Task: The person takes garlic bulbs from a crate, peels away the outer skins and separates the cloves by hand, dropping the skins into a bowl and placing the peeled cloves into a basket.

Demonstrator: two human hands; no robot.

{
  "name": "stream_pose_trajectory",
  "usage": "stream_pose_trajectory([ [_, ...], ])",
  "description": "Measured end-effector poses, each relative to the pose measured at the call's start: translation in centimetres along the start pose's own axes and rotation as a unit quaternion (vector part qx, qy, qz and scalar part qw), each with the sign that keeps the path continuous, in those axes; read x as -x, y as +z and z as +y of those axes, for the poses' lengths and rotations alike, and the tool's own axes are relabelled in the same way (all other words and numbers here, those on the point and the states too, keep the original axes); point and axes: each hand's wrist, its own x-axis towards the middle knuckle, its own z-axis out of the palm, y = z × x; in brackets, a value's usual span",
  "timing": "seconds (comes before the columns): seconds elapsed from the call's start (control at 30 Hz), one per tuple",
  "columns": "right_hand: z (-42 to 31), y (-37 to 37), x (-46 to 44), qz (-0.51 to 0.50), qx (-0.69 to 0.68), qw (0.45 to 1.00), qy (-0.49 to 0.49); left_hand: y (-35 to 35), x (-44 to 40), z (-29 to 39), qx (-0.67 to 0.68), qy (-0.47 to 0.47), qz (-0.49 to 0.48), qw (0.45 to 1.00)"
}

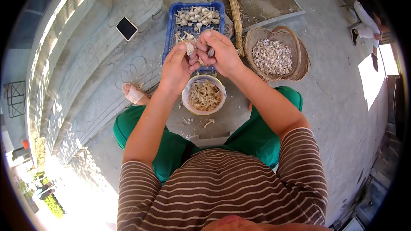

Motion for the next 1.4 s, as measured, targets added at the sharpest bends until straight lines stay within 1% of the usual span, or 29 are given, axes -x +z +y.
stream_pose_trajectory([
  [0.07, -0.3, 0.3, 0.1, 0.011, 0.043, 0.999, -0.001, 0.0, 0.1, -0.1, 0.012, -0.012, -0.014, 1.000],
  [0.1, -0.4, 0.4, 0.3, 0.023, 0.086, 0.996, -0.002, -0.1, 0.1, -0.3, 0.005, -0.012, -0.005, 1.000],
  [0.13, -0.6, 0.3, 0.4, 0.024, 0.086, 0.996, -0.004, -0.1, 0.0, -0.4, -0.002, -0.011, 0.005, 1.000],
  [0.2, -0.8, -0.1, 0.8, -0.021, 0.199, 0.980, 0.000, -0.1, 0.1, -0.5, -0.019, -0.018, 0.002, 1.000],
  [0.23, -0.4, -0.4, 0.5, -0.021, 0.199, 0.980, -0.001, 0.0, 0.1, -0.4, -0.036, -0.024, -0.001, 0.999],
  [0.3, 0.4, -0.4, 0.3, -0.052, 0.263, 0.960, -0.085, 0.4, 0.5, -0.3, -0.048, -0.037, -0.014, 0.998],
  [0.33, 0.0, -0.3, 0.8, -0.053, 0.263, 0.959, -0.087, 0.7, 0.8, -0.3, -0.060, -0.048, -0.028, 0.997],
  [0.4, -1.5, 0.3, 1.7, -0.020, 0.233, 0.972, -0.017, 0.9, 1.5, -0.7, -0.066, -0.059, -0.021, 0.996],
  [0.47, -1.2, -0.1, 1.6, -0.030, 0.258, 0.964, -0.056, 0.9, 1.8, -1.0, -0.077, -0.064, -0.020, 0.995],
  [0.53, -1.0, 0.0, 2.4, -0.037, 0.242, 0.968, -0.053, 1.2, 2.5, -1.2, -0.097, -0.061, -0.007, 0.993],
  [0.57, -0.7, 0.0, 2.8, -0.032, 0.210, 0.977, -0.014, 1.2, 2.8, -1.5, -0.098, -0.058, 0.009, 0.993],
  [0.67, 0.7, -0.4, 3.6, -0.035, 0.163, 0.986, -0.029, 0.9, 3.8, -2.3, -0.100, -0.040, 0.021, 0.994],
  [0.7, 0.7, -0.7, 3.9, -0.036, 0.233, 0.971, -0.047, 1.1, 4.1, -2.5, -0.119, -0.038, 0.043, 0.991],
  [0.73, 0.8, -1.3, 4.1, -0.019, 0.238, 0.970, -0.052, 1.0, 4.3, -2.5, -0.137, -0.036, 0.063, 0.988],
  [0.8, 0.5, -3.1, 4.0, 0.056, 0.446, 0.884, -0.126, -0.2, 4.1, -2.6, -0.166, -0.025, 0.078, 0.983],
  [0.83, 0.1, -4.7, 4.1, 0.081, 0.487, 0.858, -0.143, -0.7, 4.0, -2.6, -0.164, -0.028, 0.072, 0.983],
  [0.9, -0.9, -8.3, 4.0, 0.138, 0.570, 0.793, -0.168, -1.6, 3.6, -2.4, -0.223, 0.015, 0.071, 0.972],
  [0.97, -3.2, -10.7, 5.2, 0.230, 0.642, 0.719, -0.132, -1.8, 3.2, -2.3, -0.218, 0.021, 0.077, 0.973],
  [1.0, -3.2, -13.2, 4.9, 0.271, 0.654, 0.687, -0.164, -2.2, 3.0, -1.9, -0.212, 0.029, 0.081, 0.973],
  [1.03, -3.8, -15.0, 5.2, 0.293, 0.689, 0.652, -0.123, -2.6, 2.9, -1.7, -0.251, 0.008, 0.103, 0.962],
  [1.07, -4.1, -16.0, 6.0, 0.309, 0.725, 0.608, -0.097, -2.2, 3.0, -1.4, -0.248, 0.014, 0.113, 0.962],
  [1.1, -4.1, -16.5, 6.6, 0.326, 0.759, 0.559, -0.070, -1.2, 3.1, -1.2, -0.313, 0.022, 0.116, 0.942],
  [1.13, -4.1, -16.1, 7.1, 0.315, 0.763, 0.559, -0.070, -1.0, 2.9, -1.0, -0.376, 0.027, 0.118, 0.919],
  [1.2, -4.4, -15.4, 7.5, 0.346, 0.800, 0.486, -0.061, -2.2, 1.5, -0.4, -0.363, 0.021, 0.114, 0.925],
  [1.23, -3.8, -16.2, 6.9, 0.339, 0.805, 0.484, -0.058, -2.7, 0.9, -0.3, -0.356, 0.011, 0.101, 0.929],
  [1.3, -2.3, -18.1, 4.7, 0.261, 0.754, 0.587, -0.137, -3.5, -0.6, 0.1, -0.309, -0.001, 0.095, 0.946],
  [1.33, -1.6, -17.9, 3.5, 0.255, 0.758, 0.584, -0.135, -3.7, -1.4, 0.3, -0.270, -0.014, 0.085, 0.959],
  [1.37, -0.5, -17.7, 2.4, 0.229, 0.723, 0.640, -0.124, -3.9, -2.4, 0.5, -0.262, -0.012, 0.089, 0.961],
  [1.4, 0.8, -17.2, 1.6, 0.202, 0.684, 0.692, -0.109, -4.2, -3.3, 0.5, -0.208, -0.021, 0.099, 0.973],
])
